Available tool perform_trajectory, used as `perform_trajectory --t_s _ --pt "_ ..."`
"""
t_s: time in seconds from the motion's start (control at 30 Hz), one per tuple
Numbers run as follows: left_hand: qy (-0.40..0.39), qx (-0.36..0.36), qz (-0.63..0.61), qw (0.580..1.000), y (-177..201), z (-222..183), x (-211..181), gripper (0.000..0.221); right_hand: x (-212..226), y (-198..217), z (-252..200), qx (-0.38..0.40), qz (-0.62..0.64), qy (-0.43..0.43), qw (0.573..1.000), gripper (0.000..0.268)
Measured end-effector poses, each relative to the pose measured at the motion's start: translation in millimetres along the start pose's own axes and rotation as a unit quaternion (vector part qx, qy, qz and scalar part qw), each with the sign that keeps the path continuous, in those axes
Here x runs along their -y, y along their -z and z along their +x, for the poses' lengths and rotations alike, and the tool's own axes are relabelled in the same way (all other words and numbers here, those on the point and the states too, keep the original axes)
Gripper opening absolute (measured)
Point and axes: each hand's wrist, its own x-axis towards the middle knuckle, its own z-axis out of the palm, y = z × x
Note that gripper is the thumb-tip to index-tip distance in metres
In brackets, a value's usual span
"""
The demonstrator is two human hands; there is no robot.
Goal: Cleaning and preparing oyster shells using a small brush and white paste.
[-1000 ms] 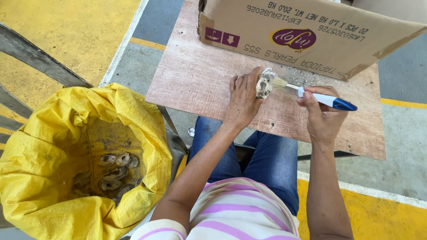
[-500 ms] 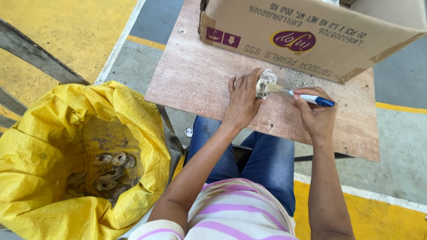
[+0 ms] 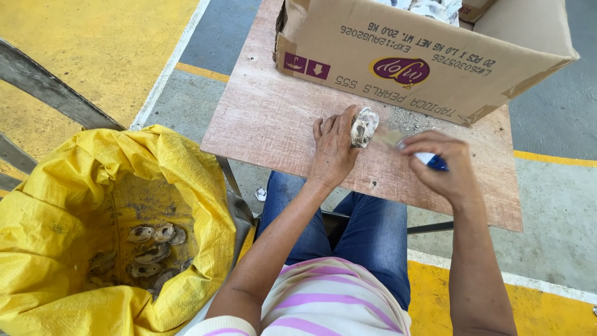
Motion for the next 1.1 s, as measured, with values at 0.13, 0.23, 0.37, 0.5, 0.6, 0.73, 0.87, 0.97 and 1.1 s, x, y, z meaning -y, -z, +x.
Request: perform_trajectory --t_s 0.13,0.23,0.37,0.5,0.6,0.73,0.87,0.97,1.1 --pt "0.002 -0.005 -0.001 1.000 -1.1 3.0 0.1 0.096 23.2 3.1 3.1 -0.063 0.028 0.054 0.996 0.023" --pt "-0.017 -0.014 0.006 1.000 1.4 2.8 -0.7 0.097 25.9 -21.7 5.4 -0.007 0.055 0.077 0.995 0.022" --pt "0.004 -0.012 -0.003 1.000 4.4 4.9 -2.3 0.096 1.4 -15.9 -3.2 0.000 0.013 0.013 1.000 0.021" --pt "0.007 -0.004 -0.003 1.000 4.8 4.1 -2.2 0.094 38.5 -22.3 -4.6 -0.071 0.019 0.117 0.990 0.023" --pt "0.012 -0.011 -0.017 1.000 4.5 1.9 -1.5 0.095 16.6 -44.3 -7.3 -0.060 0.034 0.132 0.989 0.024" --pt "0.024 -0.007 -0.036 0.999 3.5 7.8 -0.5 0.094 -9.7 -30.3 -4.2 -0.061 -0.004 0.074 0.995 0.025" --pt "0.033 0.005 -0.026 0.999 1.8 1.5 1.3 0.092 48.4 -25.9 -6.0 -0.080 -0.014 0.089 0.993 0.024" --pt "0.003 -0.015 -0.029 0.999 1.3 5.6 2.5 0.094 37.9 -29.7 6.4 -0.050 0.004 0.142 0.989 0.023" --pt "0.025 -0.018 -0.043 0.999 0.5 10.1 6.1 0.097 -9.1 -15.5 7.3 -0.050 -0.021 0.052 0.997 0.023"
